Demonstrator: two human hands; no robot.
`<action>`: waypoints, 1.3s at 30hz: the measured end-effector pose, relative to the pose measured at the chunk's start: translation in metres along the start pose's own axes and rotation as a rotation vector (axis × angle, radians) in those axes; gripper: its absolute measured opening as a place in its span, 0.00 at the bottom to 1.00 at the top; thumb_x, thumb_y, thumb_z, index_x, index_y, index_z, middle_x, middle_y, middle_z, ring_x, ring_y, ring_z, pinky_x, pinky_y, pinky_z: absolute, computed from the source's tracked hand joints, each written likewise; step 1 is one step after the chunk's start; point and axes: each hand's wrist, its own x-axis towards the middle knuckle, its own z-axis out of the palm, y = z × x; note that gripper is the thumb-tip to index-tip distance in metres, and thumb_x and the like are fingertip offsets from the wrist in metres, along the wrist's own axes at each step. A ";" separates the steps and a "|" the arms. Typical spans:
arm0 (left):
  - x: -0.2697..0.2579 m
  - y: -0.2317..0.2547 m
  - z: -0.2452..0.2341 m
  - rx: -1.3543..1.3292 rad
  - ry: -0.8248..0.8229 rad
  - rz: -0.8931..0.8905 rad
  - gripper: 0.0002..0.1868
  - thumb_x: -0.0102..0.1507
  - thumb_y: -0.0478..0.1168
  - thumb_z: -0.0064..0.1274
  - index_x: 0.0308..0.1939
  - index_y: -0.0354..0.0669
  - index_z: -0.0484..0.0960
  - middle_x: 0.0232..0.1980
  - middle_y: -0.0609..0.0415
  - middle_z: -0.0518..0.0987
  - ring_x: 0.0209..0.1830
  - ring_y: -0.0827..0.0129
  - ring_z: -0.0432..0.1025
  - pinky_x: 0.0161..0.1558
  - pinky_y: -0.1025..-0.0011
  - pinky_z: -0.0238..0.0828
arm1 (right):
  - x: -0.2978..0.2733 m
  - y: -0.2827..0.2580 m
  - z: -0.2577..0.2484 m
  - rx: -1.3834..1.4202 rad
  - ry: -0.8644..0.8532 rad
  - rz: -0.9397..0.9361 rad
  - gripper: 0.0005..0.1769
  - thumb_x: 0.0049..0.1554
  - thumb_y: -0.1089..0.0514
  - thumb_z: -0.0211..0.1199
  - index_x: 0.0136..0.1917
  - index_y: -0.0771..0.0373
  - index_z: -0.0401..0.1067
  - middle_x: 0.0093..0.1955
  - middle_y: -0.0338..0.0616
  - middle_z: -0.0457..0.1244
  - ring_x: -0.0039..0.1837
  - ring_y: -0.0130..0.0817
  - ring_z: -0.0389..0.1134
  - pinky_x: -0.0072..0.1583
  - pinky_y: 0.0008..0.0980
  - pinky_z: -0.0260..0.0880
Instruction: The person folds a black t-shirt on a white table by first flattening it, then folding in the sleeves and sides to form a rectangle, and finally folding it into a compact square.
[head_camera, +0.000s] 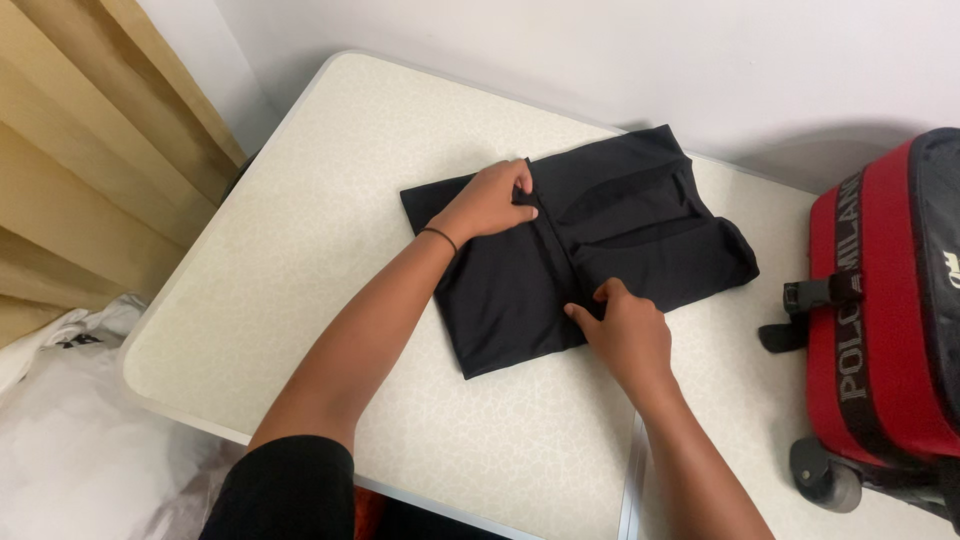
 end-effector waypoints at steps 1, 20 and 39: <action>-0.005 0.001 0.000 0.075 -0.049 0.021 0.15 0.58 0.45 0.65 0.42 0.44 0.78 0.56 0.49 0.76 0.59 0.60 0.70 0.60 0.59 0.69 | -0.002 -0.001 0.000 -0.036 0.037 -0.028 0.26 0.53 0.43 0.72 0.53 0.65 0.75 0.37 0.50 0.70 0.35 0.38 0.71 0.38 0.32 0.69; -0.011 -0.029 0.009 0.516 -0.097 0.142 0.28 0.71 0.54 0.33 0.77 0.64 0.59 0.84 0.55 0.47 0.83 0.59 0.37 0.77 0.48 0.31 | 0.024 -0.018 0.081 -0.119 0.041 -0.153 0.52 0.61 0.24 0.39 0.82 0.65 0.40 0.81 0.74 0.30 0.82 0.71 0.22 0.69 0.82 0.22; -0.082 0.040 0.004 0.621 -0.037 0.050 0.35 0.65 0.59 0.48 0.71 0.46 0.66 0.76 0.33 0.51 0.80 0.37 0.37 0.70 0.28 0.29 | 0.067 0.062 -0.009 -0.177 -0.220 -0.481 0.47 0.50 0.34 0.65 0.79 0.42 0.55 0.86 0.44 0.37 0.87 0.48 0.25 0.78 0.63 0.20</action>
